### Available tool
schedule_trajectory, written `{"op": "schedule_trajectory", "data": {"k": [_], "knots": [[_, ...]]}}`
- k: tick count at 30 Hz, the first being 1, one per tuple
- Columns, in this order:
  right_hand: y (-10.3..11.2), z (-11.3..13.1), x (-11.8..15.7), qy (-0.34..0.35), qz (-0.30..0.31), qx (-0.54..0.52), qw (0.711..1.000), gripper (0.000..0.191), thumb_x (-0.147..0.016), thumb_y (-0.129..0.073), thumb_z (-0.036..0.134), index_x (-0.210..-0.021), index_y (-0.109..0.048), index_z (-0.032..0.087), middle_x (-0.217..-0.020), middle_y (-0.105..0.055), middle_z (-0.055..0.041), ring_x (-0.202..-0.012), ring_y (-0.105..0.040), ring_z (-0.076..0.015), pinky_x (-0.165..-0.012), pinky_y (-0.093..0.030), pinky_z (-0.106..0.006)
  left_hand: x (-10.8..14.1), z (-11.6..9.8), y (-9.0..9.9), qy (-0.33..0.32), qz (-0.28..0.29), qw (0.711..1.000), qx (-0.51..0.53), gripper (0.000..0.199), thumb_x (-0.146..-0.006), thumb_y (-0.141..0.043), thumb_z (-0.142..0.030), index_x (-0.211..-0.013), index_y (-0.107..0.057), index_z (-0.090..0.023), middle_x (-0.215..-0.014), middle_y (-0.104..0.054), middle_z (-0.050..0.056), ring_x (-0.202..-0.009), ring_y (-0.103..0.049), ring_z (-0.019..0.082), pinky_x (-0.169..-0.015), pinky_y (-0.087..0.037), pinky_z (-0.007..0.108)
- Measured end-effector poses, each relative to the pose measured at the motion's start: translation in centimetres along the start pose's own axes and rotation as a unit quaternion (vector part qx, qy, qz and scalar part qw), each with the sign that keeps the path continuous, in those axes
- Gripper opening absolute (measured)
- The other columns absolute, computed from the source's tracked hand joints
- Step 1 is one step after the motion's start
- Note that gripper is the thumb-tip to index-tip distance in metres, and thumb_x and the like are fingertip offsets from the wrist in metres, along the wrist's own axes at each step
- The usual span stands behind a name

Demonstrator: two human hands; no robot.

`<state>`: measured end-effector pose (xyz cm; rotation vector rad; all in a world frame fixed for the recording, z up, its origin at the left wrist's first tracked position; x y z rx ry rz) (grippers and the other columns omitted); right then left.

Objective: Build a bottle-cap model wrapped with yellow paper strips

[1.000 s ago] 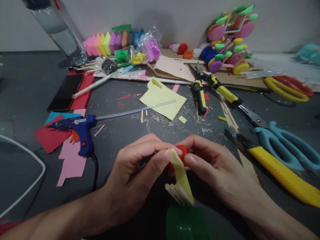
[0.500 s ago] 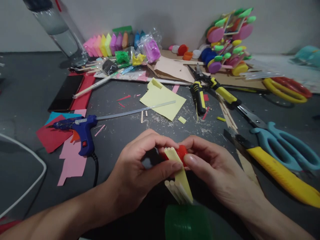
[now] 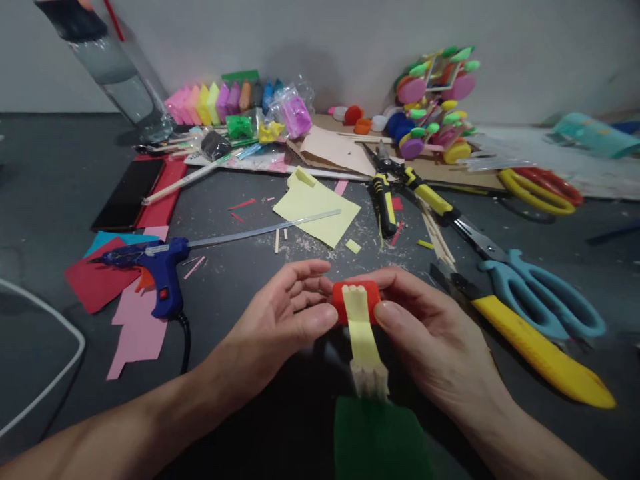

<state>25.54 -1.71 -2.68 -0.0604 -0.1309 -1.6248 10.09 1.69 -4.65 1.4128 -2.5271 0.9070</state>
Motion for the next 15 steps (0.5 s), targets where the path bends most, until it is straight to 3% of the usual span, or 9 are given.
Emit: {"op": "schedule_trajectory", "data": {"k": [2, 6, 10, 15], "knots": [[-0.1, 0.3, 0.1, 0.027, -0.007, -0.004, 1.0, 0.02, -0.086, -0.07, 0.043, -0.092, -0.069, 0.024, -0.087, -0.073, -0.0014, -0.078, -0.069, -0.0157, -0.068, -0.056, -0.022, -0.2, 0.3, -0.2, 0.022, 0.024, 0.998, 0.057, 0.044, -0.082, -0.076, -0.03, -0.123, -0.059, -0.023, -0.115, -0.065, 0.007, -0.093, -0.066, 0.015, -0.084, -0.053, 0.027], [0.0, 0.7, 0.3, 0.062, -0.021, 0.005, 0.998, 0.016, -0.088, -0.069, 0.038, -0.098, -0.07, 0.026, -0.097, -0.073, -0.0016, -0.087, -0.07, -0.0158, -0.078, -0.057, -0.024, 0.0, 0.9, -1.4, 0.084, 0.128, 0.977, 0.149, 0.031, -0.091, -0.066, -0.033, -0.119, -0.064, -0.021, -0.108, -0.07, 0.007, -0.095, -0.068, 0.016, -0.087, -0.056, 0.031], [-0.2, 0.9, 0.3, 0.051, -0.006, 0.035, 0.998, 0.02, -0.09, -0.066, 0.04, -0.105, -0.069, 0.026, -0.102, -0.073, -0.0034, -0.091, -0.07, -0.018, -0.08, -0.058, -0.027, 0.9, 1.2, -2.6, 0.143, 0.218, 0.945, 0.196, 0.03, -0.091, -0.064, -0.04, -0.109, -0.072, -0.018, -0.096, -0.074, 0.007, -0.09, -0.072, 0.016, -0.086, -0.055, 0.029], [-0.7, 1.0, 0.2, 0.035, 0.018, 0.064, 0.997, 0.021, -0.092, -0.063, 0.036, -0.11, -0.068, 0.027, -0.105, -0.074, -0.0035, -0.094, -0.071, -0.0184, -0.086, -0.058, -0.03, 1.1, 1.4, -2.7, 0.162, 0.217, 0.938, 0.217, 0.023, -0.087, -0.07, -0.035, -0.094, -0.074, -0.014, -0.085, -0.076, 0.007, -0.076, -0.072, 0.015, -0.076, -0.055, 0.024]]}}
Point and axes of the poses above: each hand's wrist, its own x-axis away from the middle knuckle, its own y-axis out of the back of the hand, z = x × y, the point moved 5 cm from there along -x, towards the middle knuckle
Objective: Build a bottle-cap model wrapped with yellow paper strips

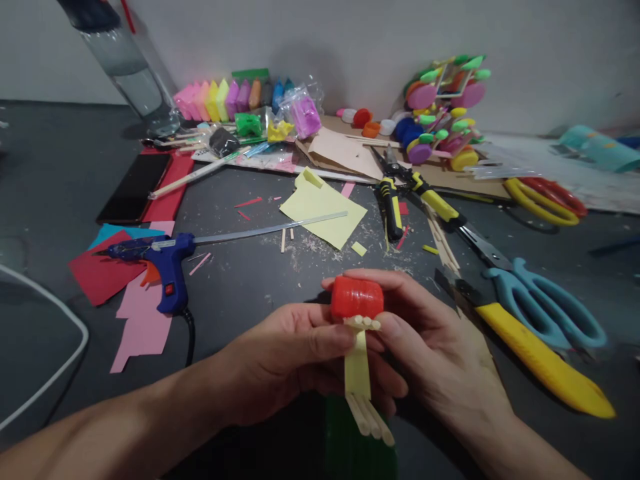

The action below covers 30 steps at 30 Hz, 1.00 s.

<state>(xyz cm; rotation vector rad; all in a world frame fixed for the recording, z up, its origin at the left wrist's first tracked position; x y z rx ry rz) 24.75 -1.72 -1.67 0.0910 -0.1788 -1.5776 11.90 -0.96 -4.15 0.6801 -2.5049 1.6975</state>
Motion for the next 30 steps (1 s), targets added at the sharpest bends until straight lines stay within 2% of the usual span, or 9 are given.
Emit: {"op": "schedule_trajectory", "data": {"k": [4, 12, 15, 18, 22, 24, 27, 30], "knots": [[0.0, -0.5, 0.0, 0.014, -0.002, -0.005, 1.0, 0.023, -0.093, -0.063, 0.036, -0.114, -0.066, 0.028, -0.109, -0.073, -0.0032, -0.096, -0.071, -0.0176, -0.083, -0.057, -0.028, 0.1, -0.3, 0.3, -0.021, -0.046, 0.999, -0.012, 0.019, -0.086, -0.071, -0.032, -0.089, -0.073, -0.013, -0.079, -0.077, 0.006, -0.072, -0.073, 0.013, -0.07, -0.056, 0.022], [0.3, -0.5, 0.2, 0.082, -0.002, 0.046, 0.996, 0.025, -0.094, -0.062, 0.031, -0.119, -0.064, 0.032, -0.117, -0.071, -0.0026, -0.103, -0.069, -0.0189, -0.089, -0.056, -0.03, 0.4, -0.5, 0.5, -0.032, -0.096, 0.991, -0.087, 0.025, -0.092, -0.064, -0.032, -0.086, -0.076, -0.01, -0.077, -0.076, 0.008, -0.073, -0.07, 0.013, -0.071, -0.053, 0.02], [0.4, -0.2, 0.4, 0.123, 0.017, 0.091, 0.988, 0.036, -0.095, -0.059, 0.03, -0.131, -0.057, 0.033, -0.131, -0.064, -0.0038, -0.118, -0.062, -0.0217, -0.101, -0.051, -0.037, 0.4, -0.8, 0.4, -0.033, -0.119, 0.982, -0.142, 0.029, -0.091, -0.063, -0.035, -0.083, -0.076, -0.011, -0.074, -0.073, 0.006, -0.072, -0.066, 0.012, -0.072, -0.051, 0.021], [0.5, 0.7, 0.7, 0.22, 0.014, 0.164, 0.962, 0.049, -0.09, -0.066, 0.027, -0.137, -0.052, 0.032, -0.145, -0.052, -0.0059, -0.135, -0.048, -0.027, -0.113, -0.04, -0.047, 0.6, -1.5, 0.4, -0.057, -0.162, 0.957, -0.232, 0.026, -0.09, -0.063, -0.034, -0.078, -0.072, -0.013, -0.072, -0.067, 0.003, -0.071, -0.059, 0.012, -0.072, -0.047, 0.022], [0.2, 2.2, 1.1, 0.332, 0.004, 0.286, 0.899, 0.031, -0.085, -0.07, 0.018, -0.114, -0.063, 0.027, -0.143, -0.052, -0.0088, -0.131, -0.05, -0.0277, -0.107, -0.043, -0.047, 0.9, -1.9, 0.3, -0.083, -0.188, 0.914, -0.349, 0.028, -0.09, -0.059, -0.031, -0.067, -0.061, -0.014, -0.067, -0.051, -0.001, -0.069, -0.046, 0.011, -0.065, -0.038, 0.022], [-0.1, 2.6, 1.1, 0.349, 0.015, 0.322, 0.88, 0.021, -0.088, -0.067, 0.017, -0.108, -0.065, 0.026, -0.14, -0.054, -0.0091, -0.129, -0.051, -0.0261, -0.106, -0.044, -0.046, 1.0, -1.8, 0.2, -0.091, -0.183, 0.903, -0.379, 0.032, -0.091, -0.057, -0.031, -0.063, -0.055, -0.015, -0.066, -0.044, -0.002, -0.067, -0.04, 0.011, -0.061, -0.034, 0.022], [-0.3, 2.9, 1.3, 0.365, 0.034, 0.335, 0.868, 0.015, -0.091, -0.063, 0.019, -0.105, -0.067, 0.025, -0.134, -0.057, -0.0083, -0.126, -0.052, -0.0252, -0.106, -0.044, -0.046, 1.1, -1.6, 0.1, -0.095, -0.173, 0.892, -0.406, 0.033, -0.092, -0.056, -0.031, -0.063, -0.05, -0.016, -0.066, -0.039, -0.003, -0.065, -0.034, 0.01, -0.057, -0.029, 0.023], [-0.4, 2.9, 1.5, 0.373, 0.038, 0.34, 0.862, 0.015, -0.091, -0.063, 0.018, -0.103, -0.067, 0.025, -0.128, -0.062, -0.007, -0.124, -0.052, -0.0255, -0.104, -0.045, -0.046, 1.0, -1.5, 0.0, -0.094, -0.156, 0.904, -0.387, 0.031, -0.092, -0.056, -0.029, -0.065, -0.049, -0.017, -0.066, -0.038, -0.005, -0.063, -0.032, 0.009, -0.055, -0.027, 0.021]]}}
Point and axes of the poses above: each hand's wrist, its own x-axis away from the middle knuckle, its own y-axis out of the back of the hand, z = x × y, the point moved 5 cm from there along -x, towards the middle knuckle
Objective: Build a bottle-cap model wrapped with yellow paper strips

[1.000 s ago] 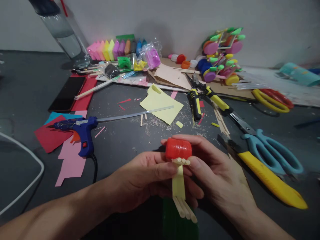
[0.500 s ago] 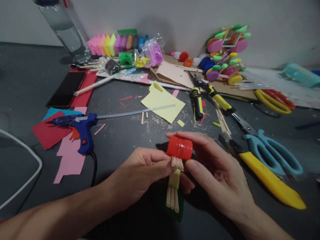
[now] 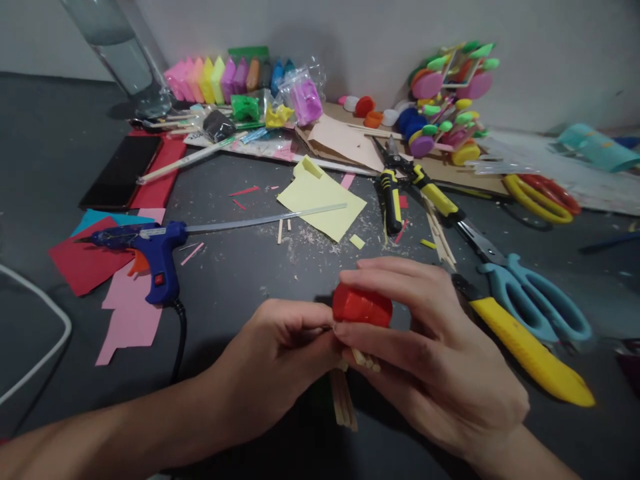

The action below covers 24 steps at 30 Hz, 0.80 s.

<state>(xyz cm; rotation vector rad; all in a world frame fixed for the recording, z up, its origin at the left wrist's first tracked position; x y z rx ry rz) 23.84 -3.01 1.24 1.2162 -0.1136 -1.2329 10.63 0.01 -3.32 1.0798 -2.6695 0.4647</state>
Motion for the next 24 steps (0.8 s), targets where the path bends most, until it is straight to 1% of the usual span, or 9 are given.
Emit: {"op": "schedule_trajectory", "data": {"k": [3, 6, 10, 12, 16, 20, 24], "knots": [[0.0, 0.1, 0.1, 0.008, -0.001, 0.013, 1.0, 0.012, -0.092, -0.063, 0.021, -0.103, -0.067, 0.024, -0.125, -0.063, -0.0071, -0.124, -0.053, -0.0264, -0.102, -0.047, -0.046, 0.0, 0.0, 0.0, -0.002, 0.003, 1.0, 0.018, 0.03, -0.094, -0.054, -0.029, -0.067, -0.051, -0.016, -0.066, -0.039, -0.005, -0.063, -0.033, 0.009, -0.056, -0.029, 0.021], [0.3, 0.3, 0.1, 0.02, 0.0, 0.031, 0.999, 0.012, -0.094, -0.06, 0.024, -0.104, -0.067, 0.024, -0.124, -0.064, -0.0076, -0.124, -0.052, -0.0264, -0.101, -0.048, -0.045, -0.1, 0.0, 0.0, 0.001, 0.001, 1.0, 0.024, 0.031, -0.092, -0.058, -0.029, -0.066, -0.05, -0.016, -0.065, -0.038, -0.005, -0.062, -0.033, 0.009, -0.055, -0.029, 0.02], [0.7, 0.5, 0.1, 0.028, -0.003, 0.04, 0.999, 0.012, -0.091, -0.062, 0.019, -0.101, -0.068, 0.021, -0.118, -0.066, -0.0077, -0.123, -0.052, -0.0245, -0.102, -0.048, -0.04, -0.2, 0.0, -0.1, -0.006, 0.005, 1.0, 0.029, 0.029, -0.092, -0.059, -0.027, -0.066, -0.051, -0.016, -0.065, -0.038, -0.005, -0.061, -0.032, 0.008, -0.054, -0.028, 0.019], [0.6, 0.6, 0.1, 0.025, -0.004, 0.035, 0.999, 0.012, -0.09, -0.063, 0.016, -0.1, -0.069, 0.02, -0.117, -0.066, -0.0076, -0.123, -0.052, -0.0242, -0.101, -0.048, -0.04, -0.3, 0.0, -0.1, -0.015, 0.004, 1.0, 0.025, 0.029, -0.092, -0.059, -0.026, -0.066, -0.051, -0.016, -0.064, -0.038, -0.006, -0.061, -0.032, 0.008, -0.054, -0.029, 0.018], [0.2, 0.3, 0.0, -0.009, -0.019, -0.006, 1.0, 0.014, -0.088, -0.061, 0.014, -0.098, -0.069, 0.021, -0.123, -0.062, -0.0079, -0.125, -0.049, -0.0241, -0.105, -0.043, -0.043, -0.3, -0.1, 0.2, -0.031, -0.004, 1.0, -0.001, 0.03, -0.094, -0.056, -0.026, -0.066, -0.051, -0.016, -0.064, -0.038, -0.005, -0.061, -0.033, 0.008, -0.055, -0.031, 0.018], [-0.4, -0.2, -0.1, -0.057, -0.022, -0.076, 0.995, 0.014, -0.089, -0.059, 0.014, -0.096, -0.068, 0.022, -0.127, -0.06, -0.0065, -0.129, -0.047, -0.0223, -0.111, -0.036, -0.044, -0.3, 0.1, 0.5, -0.035, -0.02, 0.998, -0.05, 0.032, -0.095, -0.055, -0.032, -0.068, -0.056, -0.015, -0.065, -0.044, -0.004, -0.062, -0.038, 0.009, -0.057, -0.033, 0.02], [-0.6, -0.6, 0.1, -0.092, -0.016, -0.13, 0.987, 0.011, -0.091, -0.06, 0.017, -0.096, -0.067, 0.024, -0.131, -0.059, -0.0041, -0.134, -0.044, -0.0224, -0.113, -0.034, -0.045, -0.3, 0.0, 0.4, -0.023, -0.03, 0.998, -0.043, 0.028, -0.094, -0.057, -0.029, -0.07, -0.061, -0.014, -0.064, -0.046, -0.004, -0.061, -0.039, 0.008, -0.056, -0.034, 0.019]]}}
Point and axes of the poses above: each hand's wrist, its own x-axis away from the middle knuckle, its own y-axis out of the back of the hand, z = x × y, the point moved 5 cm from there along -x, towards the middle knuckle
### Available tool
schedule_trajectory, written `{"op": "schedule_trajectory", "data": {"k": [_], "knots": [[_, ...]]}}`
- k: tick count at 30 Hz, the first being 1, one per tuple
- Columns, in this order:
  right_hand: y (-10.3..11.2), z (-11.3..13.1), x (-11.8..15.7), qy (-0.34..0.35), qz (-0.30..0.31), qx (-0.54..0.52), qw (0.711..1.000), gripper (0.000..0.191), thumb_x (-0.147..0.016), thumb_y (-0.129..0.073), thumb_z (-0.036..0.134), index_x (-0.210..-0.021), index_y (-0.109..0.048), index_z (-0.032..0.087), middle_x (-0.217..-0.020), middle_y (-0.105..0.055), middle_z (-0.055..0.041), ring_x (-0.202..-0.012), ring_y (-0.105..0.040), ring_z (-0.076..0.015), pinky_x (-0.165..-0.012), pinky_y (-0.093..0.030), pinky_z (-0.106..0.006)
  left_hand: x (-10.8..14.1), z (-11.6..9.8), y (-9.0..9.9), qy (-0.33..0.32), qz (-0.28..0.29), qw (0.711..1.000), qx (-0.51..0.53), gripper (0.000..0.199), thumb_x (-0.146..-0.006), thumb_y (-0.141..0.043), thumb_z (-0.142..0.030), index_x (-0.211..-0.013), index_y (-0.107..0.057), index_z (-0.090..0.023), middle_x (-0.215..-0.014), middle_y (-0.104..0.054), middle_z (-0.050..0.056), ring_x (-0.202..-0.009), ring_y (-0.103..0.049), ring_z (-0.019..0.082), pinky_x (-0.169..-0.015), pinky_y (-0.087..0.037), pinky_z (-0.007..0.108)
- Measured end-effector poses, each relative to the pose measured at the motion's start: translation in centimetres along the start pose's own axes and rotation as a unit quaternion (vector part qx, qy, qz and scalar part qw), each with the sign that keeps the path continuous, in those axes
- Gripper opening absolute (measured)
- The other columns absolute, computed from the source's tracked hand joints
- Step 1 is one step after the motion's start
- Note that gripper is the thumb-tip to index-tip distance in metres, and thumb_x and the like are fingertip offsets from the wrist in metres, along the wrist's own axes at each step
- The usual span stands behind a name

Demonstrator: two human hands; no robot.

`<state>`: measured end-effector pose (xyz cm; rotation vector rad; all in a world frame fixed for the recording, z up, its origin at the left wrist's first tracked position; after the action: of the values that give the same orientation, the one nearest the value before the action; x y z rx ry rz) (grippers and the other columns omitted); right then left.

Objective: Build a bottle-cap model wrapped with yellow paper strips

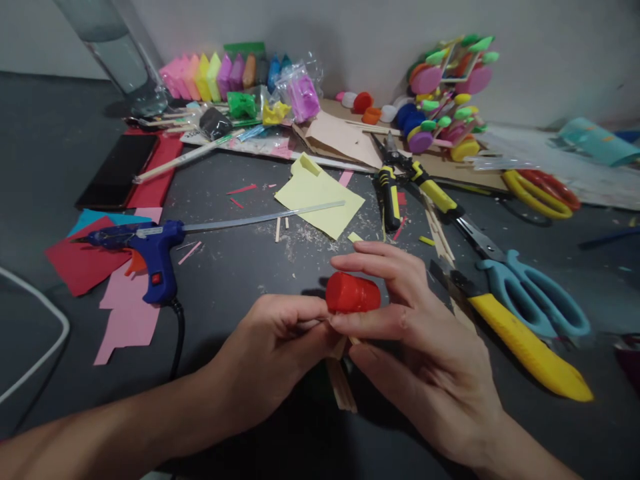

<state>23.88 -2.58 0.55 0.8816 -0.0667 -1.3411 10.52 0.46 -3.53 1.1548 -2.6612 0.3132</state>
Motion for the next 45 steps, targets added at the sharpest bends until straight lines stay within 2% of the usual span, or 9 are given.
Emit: {"op": "schedule_trajectory", "data": {"k": [9, 12, 16, 22, 25, 27, 31, 38, 45], "knots": [[0.5, -1.9, 0.7, -0.117, -0.05, -0.121, 0.984, 0.028, -0.1, -0.05, 0.042, -0.118, -0.067, 0.028, -0.138, -0.059, -0.0053, -0.132, -0.05, -0.0239, -0.107, -0.045, -0.04, 0.0, 1.0, -0.7, 0.163, 0.028, 0.959, 0.231, 0.024, -0.088, -0.067, -0.035, -0.081, -0.074, -0.013, -0.075, -0.074, 0.004, -0.07, -0.066, 0.012, -0.067, -0.05, 0.019], [1.1, -3.5, 0.9, -0.195, -0.16, -0.15, 0.956, 0.005, -0.091, -0.067, 0.03, -0.091, -0.066, 0.024, -0.107, -0.07, -0.0024, -0.102, -0.066, -0.0173, -0.085, -0.056, -0.027, 0.0, 1.5, -0.9, 0.207, 0.032, 0.928, 0.307, 0.021, -0.083, -0.074, -0.035, -0.081, -0.074, -0.013, -0.071, -0.076, 0.005, -0.064, -0.068, 0.011, -0.06, -0.048, 0.017], [1.9, -4.8, 1.1, -0.263, -0.238, -0.142, 0.924, 0.019, -0.082, -0.077, 0.026, -0.071, -0.062, 0.021, -0.076, -0.067, 0.0022, -0.063, -0.064, -0.0105, -0.062, -0.055, -0.021, -0.1, 1.6, -0.8, 0.209, 0.028, 0.918, 0.337, 0.019, -0.085, -0.071, -0.03, -0.082, -0.074, -0.012, -0.072, -0.078, 0.007, -0.064, -0.071, 0.011, -0.059, -0.049, 0.016], [2.0, -4.8, 0.8, -0.285, -0.186, -0.143, 0.929, 0.02, -0.088, -0.072, 0.035, -0.073, -0.072, 0.021, -0.063, -0.07, 0.0012, -0.054, -0.064, -0.0111, -0.056, -0.055, -0.022, -0.2, 1.1, -0.6, 0.173, 0.046, 0.907, 0.381, 0.016, -0.09, -0.065, -0.025, -0.089, -0.075, -0.013, -0.078, -0.08, 0.006, -0.071, -0.075, 0.014, -0.07, -0.056, 0.02], [1.4, -4.5, 0.8, -0.284, -0.145, -0.147, 0.936, 0.017, -0.092, -0.065, 0.034, -0.104, -0.073, 0.024, -0.09, -0.077, -0.0016, -0.069, -0.071, -0.0128, -0.063, -0.059, -0.023, -0.1, 1.0, -0.5, 0.174, 0.054, 0.906, 0.382, 0.018, -0.092, -0.062, -0.026, -0.092, -0.075, -0.013, -0.081, -0.081, 0.006, -0.073, -0.076, 0.014, -0.072, -0.057, 0.02], [0.8, -4.2, 0.6, -0.267, -0.096, -0.173, 0.943, 0.034, -0.091, -0.067, 0.033, -0.124, -0.065, 0.025, -0.113, -0.075, -0.0039, -0.089, -0.073, -0.0162, -0.072, -0.061, -0.025, 0.0, 0.9, -0.6, 0.173, 0.059, 0.912, 0.368, 0.019, -0.091, -0.064, -0.027, -0.094, -0.075, -0.013, -0.083, -0.081, 0.006, -0.075, -0.077, 0.015, -0.075, -0.057, 0.021], [0.1, -3.7, 0.3, -0.242, -0.003, -0.195, 0.951, 0.032, -0.087, -0.07, 0.03, -0.118, -0.068, 0.025, -0.108, -0.076, -0.0026, -0.09, -0.074, -0.0178, -0.076, -0.062, -0.027, 0.1, 0.9, -0.8, 0.179, 0.073, 0.921, 0.339, 0.019, -0.092, -0.064, -0.028, -0.095, -0.076, -0.014, -0.088, -0.081, 0.006, -0.08, -0.076, 0.015, -0.078, -0.057, 0.021], [1.1, -3.3, 0.7, -0.199, -0.045, -0.136, 0.969, 0.031, -0.088, -0.071, 0.028, -0.118, -0.068, 0.032, -0.106, -0.074, 0.0036, -0.09, -0.072, -0.0126, -0.079, -0.058, -0.02, 0.1, 0.8, -0.7, 0.177, 0.072, 0.938, 0.29, 0.02, -0.084, -0.075, -0.031, -0.097, -0.077, -0.015, -0.091, -0.08, 0.007, -0.081, -0.073, 0.012, -0.076, -0.052, 0.017], [1.4, -2.6, 0.5, -0.141, -0.028, -0.044, 0.989, 0.028, -0.09, -0.069, 0.036, -0.117, -0.069, 0.03, -0.114, -0.073, -0.0009, -0.1, -0.07, -0.0185, -0.087, -0.058, -0.028, 0.2, 1.0, -0.6, 0.214, 0.093, 0.931, 0.279, 0.012, -0.084, -0.075, -0.024, -0.092, -0.076, -0.015, -0.085, -0.08, 0.006, -0.073, -0.071, 0.01, -0.068, -0.05, 0.016]]}}
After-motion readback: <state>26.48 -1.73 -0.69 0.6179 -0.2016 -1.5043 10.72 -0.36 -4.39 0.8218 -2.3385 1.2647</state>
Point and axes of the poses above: each hand's wrist, its own x-axis away from the middle knuckle, its own y-axis out of the back of the hand, z = x × y, the point moved 5 cm from there along -x, towards the middle knuckle
